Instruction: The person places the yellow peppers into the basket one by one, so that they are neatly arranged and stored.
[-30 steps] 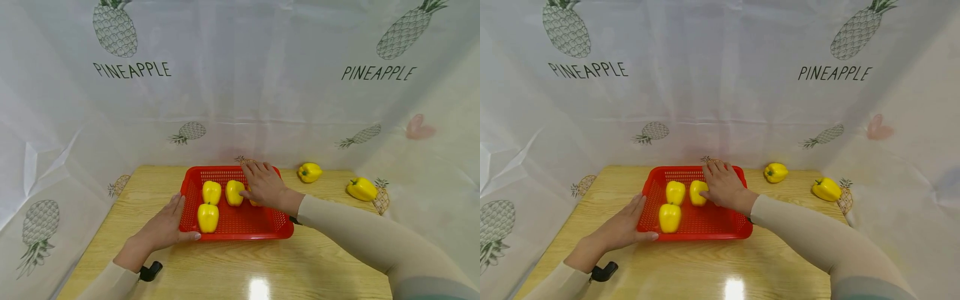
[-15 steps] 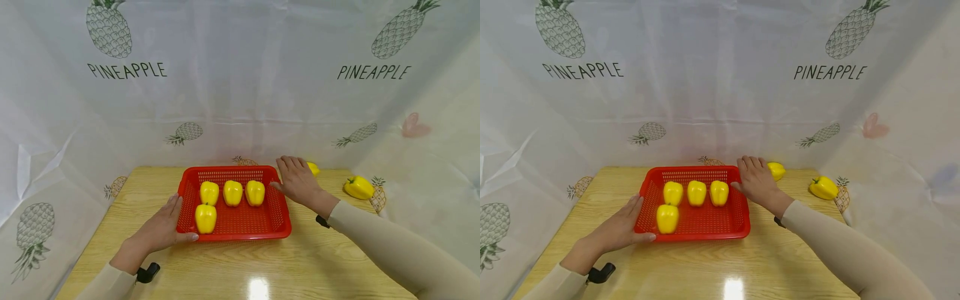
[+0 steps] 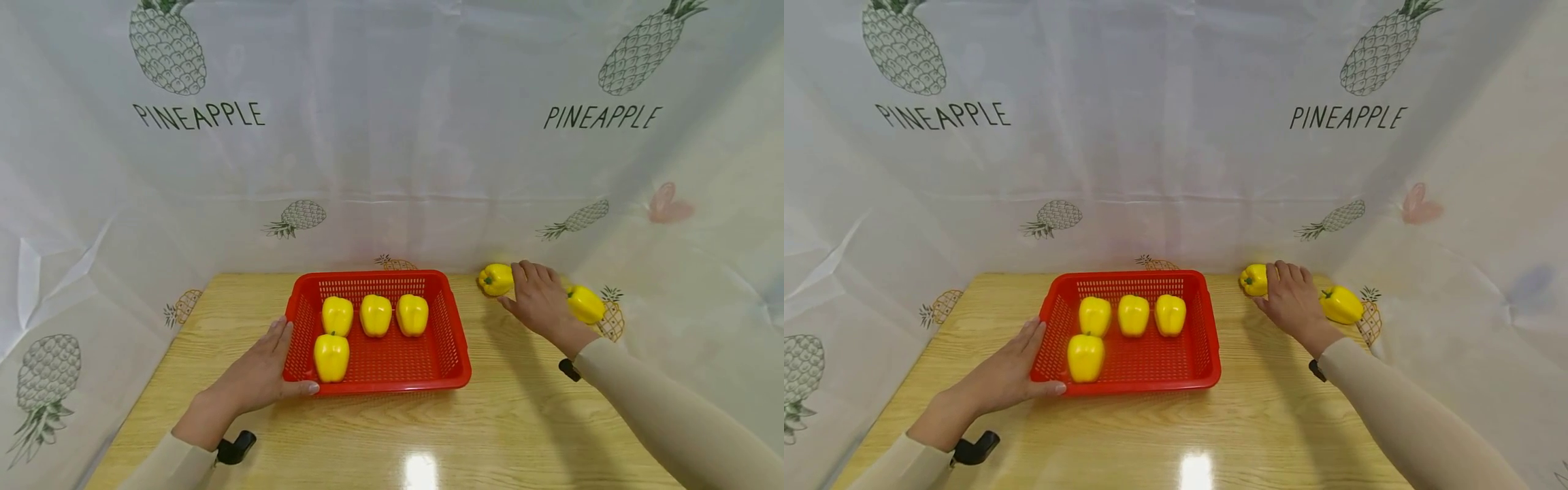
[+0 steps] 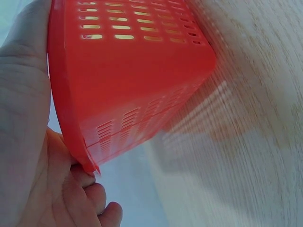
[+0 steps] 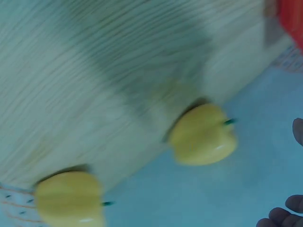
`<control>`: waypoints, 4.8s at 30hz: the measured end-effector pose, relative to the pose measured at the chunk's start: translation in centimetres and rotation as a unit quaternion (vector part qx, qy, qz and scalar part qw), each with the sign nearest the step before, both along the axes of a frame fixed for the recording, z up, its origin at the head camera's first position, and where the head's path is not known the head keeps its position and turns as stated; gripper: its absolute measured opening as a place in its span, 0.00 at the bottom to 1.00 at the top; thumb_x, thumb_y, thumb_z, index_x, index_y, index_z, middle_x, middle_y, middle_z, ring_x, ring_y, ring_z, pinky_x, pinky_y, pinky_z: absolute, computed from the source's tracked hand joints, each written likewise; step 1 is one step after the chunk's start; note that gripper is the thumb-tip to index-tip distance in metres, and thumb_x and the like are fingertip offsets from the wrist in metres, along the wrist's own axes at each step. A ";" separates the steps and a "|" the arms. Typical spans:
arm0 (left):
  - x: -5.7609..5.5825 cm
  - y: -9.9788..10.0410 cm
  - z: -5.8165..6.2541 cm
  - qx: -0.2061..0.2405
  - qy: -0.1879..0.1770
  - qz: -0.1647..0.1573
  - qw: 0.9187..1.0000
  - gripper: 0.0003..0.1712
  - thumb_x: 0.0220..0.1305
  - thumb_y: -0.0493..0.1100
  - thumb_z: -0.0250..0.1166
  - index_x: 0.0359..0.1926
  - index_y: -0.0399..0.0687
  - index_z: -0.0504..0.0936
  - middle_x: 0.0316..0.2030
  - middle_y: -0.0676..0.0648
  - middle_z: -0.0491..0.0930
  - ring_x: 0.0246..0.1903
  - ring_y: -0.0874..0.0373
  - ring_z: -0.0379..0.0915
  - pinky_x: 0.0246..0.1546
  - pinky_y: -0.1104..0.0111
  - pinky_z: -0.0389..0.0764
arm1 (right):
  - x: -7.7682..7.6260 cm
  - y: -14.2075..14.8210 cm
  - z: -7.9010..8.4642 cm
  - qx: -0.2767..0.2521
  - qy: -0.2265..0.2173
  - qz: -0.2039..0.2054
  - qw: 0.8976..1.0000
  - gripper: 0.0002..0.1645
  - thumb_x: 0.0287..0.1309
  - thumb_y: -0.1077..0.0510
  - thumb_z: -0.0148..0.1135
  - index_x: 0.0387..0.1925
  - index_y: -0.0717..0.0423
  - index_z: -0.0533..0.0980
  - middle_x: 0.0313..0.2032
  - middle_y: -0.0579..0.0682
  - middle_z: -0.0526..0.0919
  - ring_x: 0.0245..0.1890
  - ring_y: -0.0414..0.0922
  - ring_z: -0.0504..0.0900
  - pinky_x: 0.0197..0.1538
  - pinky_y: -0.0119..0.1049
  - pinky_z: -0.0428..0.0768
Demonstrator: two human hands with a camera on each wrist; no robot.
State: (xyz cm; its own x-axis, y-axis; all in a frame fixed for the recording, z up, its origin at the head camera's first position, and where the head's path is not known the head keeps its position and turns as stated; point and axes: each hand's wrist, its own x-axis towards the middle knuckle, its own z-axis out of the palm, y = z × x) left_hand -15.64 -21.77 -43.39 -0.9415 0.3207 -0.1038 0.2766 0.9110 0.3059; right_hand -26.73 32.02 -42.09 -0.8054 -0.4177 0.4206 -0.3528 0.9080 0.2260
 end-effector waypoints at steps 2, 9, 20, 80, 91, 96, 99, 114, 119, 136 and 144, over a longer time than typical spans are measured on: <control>0.0 0.0 -0.1 0.001 0.000 0.000 1.000 0.78 0.54 0.81 0.68 0.81 0.27 0.49 0.82 0.26 0.46 0.80 0.28 0.46 0.73 0.37 0.65 | -0.1 1.4 -0.3 -0.001 -0.014 -0.017 1.000 0.48 0.59 0.43 0.78 0.63 0.73 0.66 0.58 0.71 0.76 0.59 0.68 0.77 0.61 0.65 0.76; 0.0 0.0 -0.2 0.005 0.002 0.001 1.000 0.77 0.55 0.80 0.69 0.81 0.26 0.49 0.82 0.26 0.46 0.80 0.27 0.46 0.73 0.37 0.66 | -0.4 6.4 -1.4 -0.006 -0.084 -0.075 0.994 0.48 0.64 0.46 0.73 0.67 0.76 0.61 0.62 0.75 0.72 0.62 0.72 0.73 0.62 0.70 0.73; -0.2 0.0 -0.3 0.003 0.009 -0.003 1.000 0.79 0.53 0.82 0.67 0.81 0.25 0.49 0.81 0.26 0.47 0.80 0.27 0.48 0.73 0.38 0.67 | -0.7 11.5 -3.1 -0.029 -0.153 -0.116 0.981 0.36 0.65 0.49 0.72 0.54 0.72 0.63 0.52 0.74 0.72 0.51 0.71 0.74 0.53 0.70 0.74; 0.1 -0.1 -0.5 0.015 0.016 -0.003 1.000 0.82 0.51 0.87 0.62 0.81 0.26 0.48 0.81 0.26 0.46 0.79 0.27 0.48 0.72 0.38 0.69 | 0.1 6.1 -7.8 -0.168 -0.154 -0.185 0.956 0.34 0.74 0.47 0.60 0.47 0.77 0.60 0.38 0.73 0.60 0.27 0.60 0.67 0.22 0.47 0.75; 0.1 -0.2 -0.6 0.017 0.016 -0.006 1.000 0.82 0.51 0.89 0.60 0.81 0.26 0.48 0.81 0.25 0.46 0.79 0.27 0.48 0.72 0.38 0.68 | 0.7 5.6 -7.2 -0.164 -0.183 -0.191 0.950 0.54 0.65 0.34 0.67 0.61 0.78 0.57 0.54 0.81 0.63 0.44 0.74 0.72 0.34 0.63 0.82; 0.0 -0.2 -0.6 0.016 0.018 -0.008 1.000 0.82 0.51 0.89 0.59 0.81 0.25 0.48 0.81 0.25 0.46 0.79 0.27 0.48 0.72 0.38 0.68 | 1.1 6.7 -6.7 -0.138 -0.207 -0.120 0.961 0.66 0.57 0.38 0.77 0.73 0.76 0.51 0.68 0.81 0.57 0.62 0.82 0.64 0.54 0.75 0.77; 0.0 -0.2 -0.6 0.016 0.018 -0.007 1.000 0.82 0.51 0.88 0.61 0.81 0.25 0.48 0.81 0.25 0.46 0.79 0.27 0.48 0.72 0.38 0.68 | 1.0 7.5 -6.6 -0.121 -0.228 -0.082 0.963 0.68 0.55 0.43 0.80 0.76 0.74 0.47 0.71 0.80 0.54 0.66 0.82 0.61 0.58 0.76 0.74; 0.0 -0.2 -0.6 0.017 0.012 -0.008 1.000 0.80 0.54 0.84 0.65 0.81 0.25 0.48 0.82 0.26 0.45 0.80 0.28 0.47 0.72 0.39 0.68 | 0.6 8.4 -5.8 -0.093 -0.265 -0.036 0.959 0.63 0.57 0.53 0.80 0.77 0.73 0.48 0.70 0.78 0.58 0.66 0.81 0.63 0.61 0.74 0.74; 0.0 -0.2 -0.6 0.018 0.002 -0.003 1.000 0.79 0.54 0.83 0.66 0.81 0.26 0.47 0.82 0.26 0.44 0.80 0.27 0.47 0.72 0.38 0.68 | 0.6 8.2 -5.8 -0.104 -0.261 -0.036 0.959 0.62 0.56 0.54 0.80 0.76 0.73 0.50 0.68 0.79 0.61 0.64 0.80 0.64 0.60 0.74 0.75; -0.1 -0.3 -0.7 0.024 -0.003 0.001 1.000 0.79 0.54 0.81 0.68 0.82 0.27 0.46 0.82 0.27 0.43 0.80 0.28 0.46 0.72 0.38 0.68 | 0.6 6.5 -7.0 -0.175 -0.183 0.034 0.967 0.56 0.51 0.53 0.83 0.69 0.70 0.58 0.58 0.73 0.71 0.53 0.67 0.76 0.54 0.66 0.81; 0.0 -0.3 -0.7 0.028 -0.004 -0.002 1.000 0.78 0.55 0.81 0.67 0.82 0.27 0.46 0.82 0.27 0.43 0.80 0.27 0.46 0.73 0.37 0.66 | 0.6 4.8 -6.3 -0.156 -0.129 0.076 0.976 0.57 0.44 0.53 0.87 0.67 0.68 0.61 0.58 0.70 0.72 0.54 0.66 0.75 0.58 0.65 0.80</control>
State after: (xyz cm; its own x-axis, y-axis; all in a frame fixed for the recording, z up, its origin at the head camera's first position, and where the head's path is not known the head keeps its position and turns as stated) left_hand -15.65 -22.05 -44.12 -0.9394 0.3301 -0.0924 0.2781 0.8914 0.3578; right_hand -26.12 36.82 -48.43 -0.8402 -0.4241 0.3378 -0.4970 0.8516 -0.1669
